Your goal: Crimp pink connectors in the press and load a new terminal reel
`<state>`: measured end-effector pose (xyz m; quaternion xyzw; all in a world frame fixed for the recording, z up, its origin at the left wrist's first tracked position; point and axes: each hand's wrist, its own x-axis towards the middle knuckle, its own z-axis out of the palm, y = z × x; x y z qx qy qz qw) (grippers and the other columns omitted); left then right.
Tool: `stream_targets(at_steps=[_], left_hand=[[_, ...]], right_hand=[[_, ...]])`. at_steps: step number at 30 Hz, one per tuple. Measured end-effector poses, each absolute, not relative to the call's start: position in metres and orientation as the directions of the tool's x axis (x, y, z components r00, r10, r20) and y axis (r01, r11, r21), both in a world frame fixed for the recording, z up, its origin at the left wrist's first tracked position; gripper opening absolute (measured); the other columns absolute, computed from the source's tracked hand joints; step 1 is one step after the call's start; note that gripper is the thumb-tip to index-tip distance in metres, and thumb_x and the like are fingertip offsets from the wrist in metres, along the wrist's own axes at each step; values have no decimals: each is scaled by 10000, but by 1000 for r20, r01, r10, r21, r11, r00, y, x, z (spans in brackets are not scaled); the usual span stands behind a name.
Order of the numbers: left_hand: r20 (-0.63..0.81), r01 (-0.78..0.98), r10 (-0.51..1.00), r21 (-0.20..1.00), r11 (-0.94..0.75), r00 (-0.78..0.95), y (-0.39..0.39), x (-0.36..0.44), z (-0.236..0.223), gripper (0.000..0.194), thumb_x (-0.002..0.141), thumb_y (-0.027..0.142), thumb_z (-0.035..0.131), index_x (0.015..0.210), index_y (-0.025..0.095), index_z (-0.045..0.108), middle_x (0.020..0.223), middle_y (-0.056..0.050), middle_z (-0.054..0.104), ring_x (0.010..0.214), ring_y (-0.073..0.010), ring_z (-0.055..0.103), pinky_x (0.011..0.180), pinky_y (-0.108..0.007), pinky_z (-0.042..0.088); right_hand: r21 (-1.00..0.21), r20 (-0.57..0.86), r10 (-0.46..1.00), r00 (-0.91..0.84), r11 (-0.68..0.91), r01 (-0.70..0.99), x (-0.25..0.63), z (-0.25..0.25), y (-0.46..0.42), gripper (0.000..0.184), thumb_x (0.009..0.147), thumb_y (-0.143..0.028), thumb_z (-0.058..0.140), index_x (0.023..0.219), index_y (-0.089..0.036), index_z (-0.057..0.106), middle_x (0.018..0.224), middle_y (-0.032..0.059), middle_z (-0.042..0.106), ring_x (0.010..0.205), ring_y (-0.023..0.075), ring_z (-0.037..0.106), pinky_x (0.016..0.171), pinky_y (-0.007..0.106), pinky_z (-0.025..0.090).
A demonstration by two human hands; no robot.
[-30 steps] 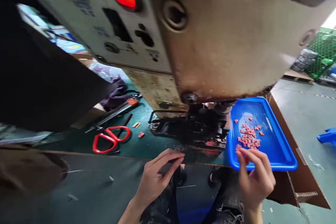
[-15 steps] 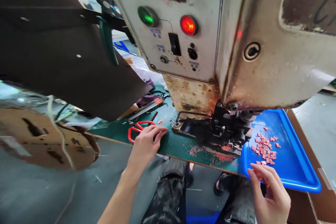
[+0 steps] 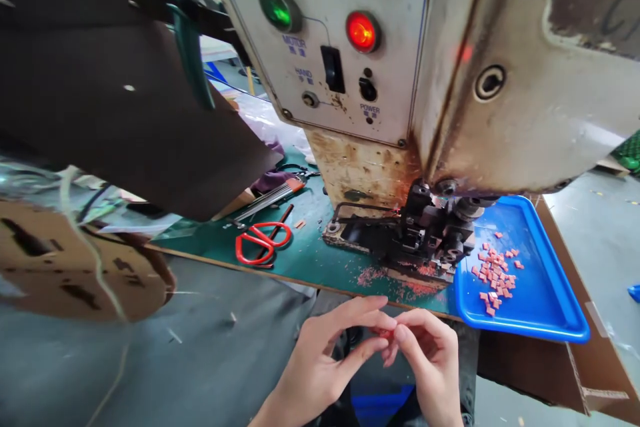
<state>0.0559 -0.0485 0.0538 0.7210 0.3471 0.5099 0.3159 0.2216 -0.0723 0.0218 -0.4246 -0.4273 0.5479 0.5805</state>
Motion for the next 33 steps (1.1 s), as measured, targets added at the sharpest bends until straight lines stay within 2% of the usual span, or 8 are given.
stream_targets(at_steps=[4,10,13,17,20,24,28,33], left_hand=[[510,126,829,829,-544,229,-44,58,55,347,912,70,746,1194,266,696,926,18,820,845,-132,793,861,-186,627],[527,111,814,819,-563,245,-38,67,58,217,916,44,705,1003,237,752,938,-4,815,848,-130,784,802,-156,613],[443,85,860,875,-476,254,-38,74,58,178,906,64,716,963,228,757,849,15,809,748,-113,771,741,-138,600],[268,7,930,960,-278,250,-35,81,58,105,883,123,730,942,206,757,803,9,797,688,-126,754,677,-156,608],[183,-42,943,983,-179,278,-32,82,60,32,878,166,733,882,191,754,802,-10,790,704,-141,749,682,-174,620],[132,-57,943,991,-120,305,-26,84,61,40,871,217,755,843,188,753,800,-20,792,727,-149,751,708,-178,625],[153,6,952,987,-161,266,-20,83,52,89,894,267,746,934,191,769,779,-17,791,699,-158,754,692,-196,628],[335,214,913,898,-384,234,-16,76,30,75,927,222,708,925,217,783,795,-10,815,672,-155,761,697,-206,616]], right_hand=[[-919,-10,995,103,31,-393,223,18,-77,156,894,-355,824,876,-200,819,701,23,724,516,122,643,501,212,572],[-946,72,981,182,125,-300,227,27,-78,87,884,-298,837,904,-213,838,741,42,767,550,142,694,527,218,607],[-955,99,971,218,155,-255,229,30,-80,85,917,-293,805,951,-222,837,735,36,771,555,148,709,540,222,622],[-971,125,963,238,168,-173,232,33,-81,103,901,-303,825,977,-234,833,842,50,795,641,167,739,604,246,647],[-966,241,941,239,256,-33,236,35,-77,56,918,-283,803,918,-233,828,839,54,796,648,169,738,590,239,636],[-879,471,857,209,433,201,244,39,-65,51,917,-197,786,902,-236,815,782,40,789,685,172,739,603,231,617],[-841,521,821,232,449,301,253,40,-50,75,930,-174,759,914,-233,801,807,39,769,720,170,712,628,254,592],[-860,490,798,351,377,343,262,41,-27,56,932,-234,765,882,-224,788,830,40,693,750,172,629,619,274,520]])
